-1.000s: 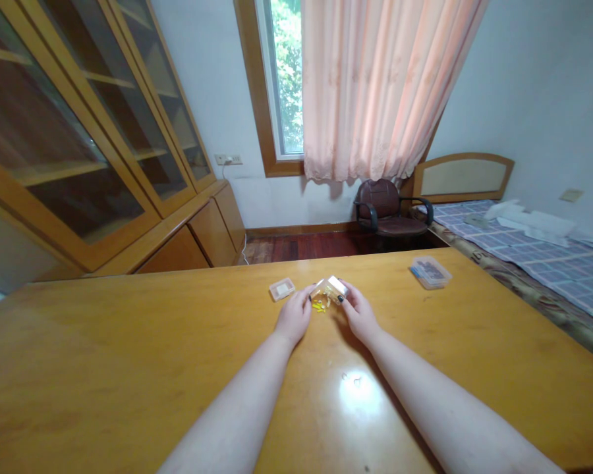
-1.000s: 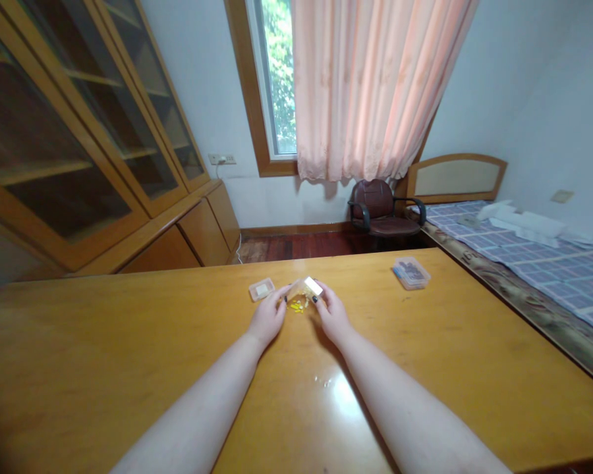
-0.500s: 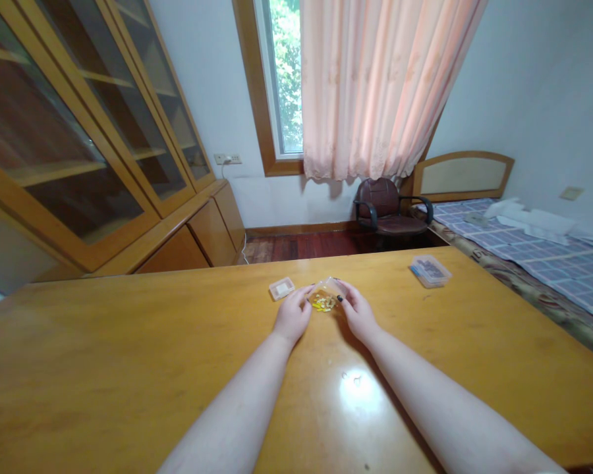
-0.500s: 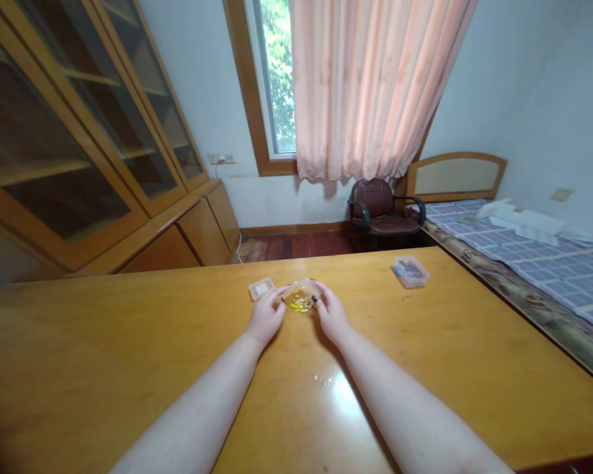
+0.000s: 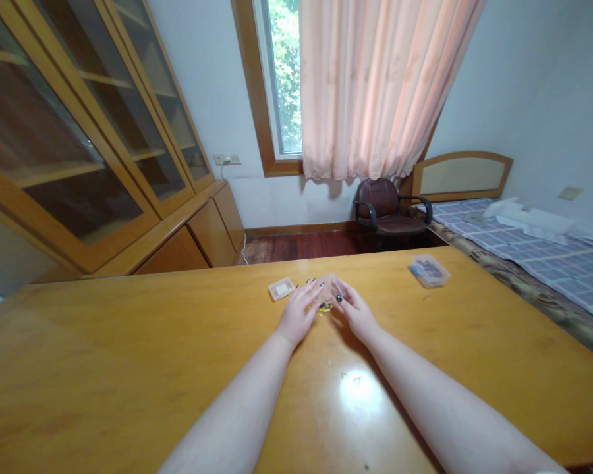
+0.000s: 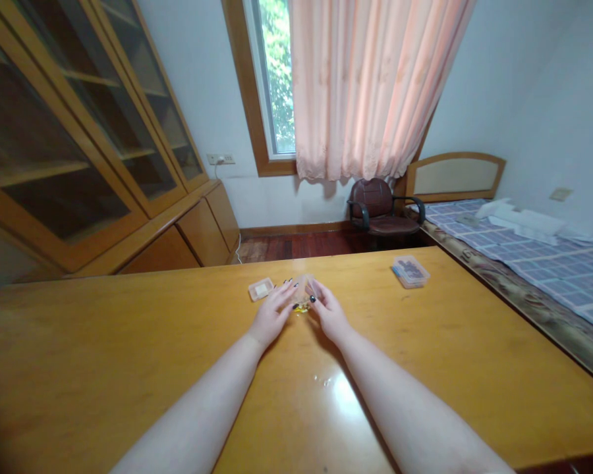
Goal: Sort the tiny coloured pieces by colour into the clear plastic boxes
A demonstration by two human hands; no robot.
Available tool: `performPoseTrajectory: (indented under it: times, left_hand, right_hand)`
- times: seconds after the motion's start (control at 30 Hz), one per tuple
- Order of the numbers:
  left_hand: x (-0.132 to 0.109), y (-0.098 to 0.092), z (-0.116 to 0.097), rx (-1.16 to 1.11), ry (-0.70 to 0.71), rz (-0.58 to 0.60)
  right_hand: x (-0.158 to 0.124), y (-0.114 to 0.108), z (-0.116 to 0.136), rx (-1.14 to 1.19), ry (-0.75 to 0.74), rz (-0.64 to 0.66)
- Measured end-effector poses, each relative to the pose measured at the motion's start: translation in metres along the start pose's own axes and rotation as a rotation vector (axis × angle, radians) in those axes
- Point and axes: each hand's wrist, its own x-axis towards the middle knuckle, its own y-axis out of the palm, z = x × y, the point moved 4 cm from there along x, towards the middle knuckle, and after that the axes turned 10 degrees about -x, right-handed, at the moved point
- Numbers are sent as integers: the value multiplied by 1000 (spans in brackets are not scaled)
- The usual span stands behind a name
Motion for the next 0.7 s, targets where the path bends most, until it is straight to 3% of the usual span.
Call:
performPoseTrajectory:
  times: [0.17, 0.37, 0.7]
  left_hand:
    - [0, 1, 2, 59, 8, 11]
    - [-2, 3, -4, 164, 73, 17]
    - [-1, 1, -5, 231, -12, -76]
  right_hand:
    - [-4, 8, -2, 103, 26, 73]
    - [-1, 7, -6, 51, 24, 31]
    - [-3, 9, 0, 39, 145, -76]
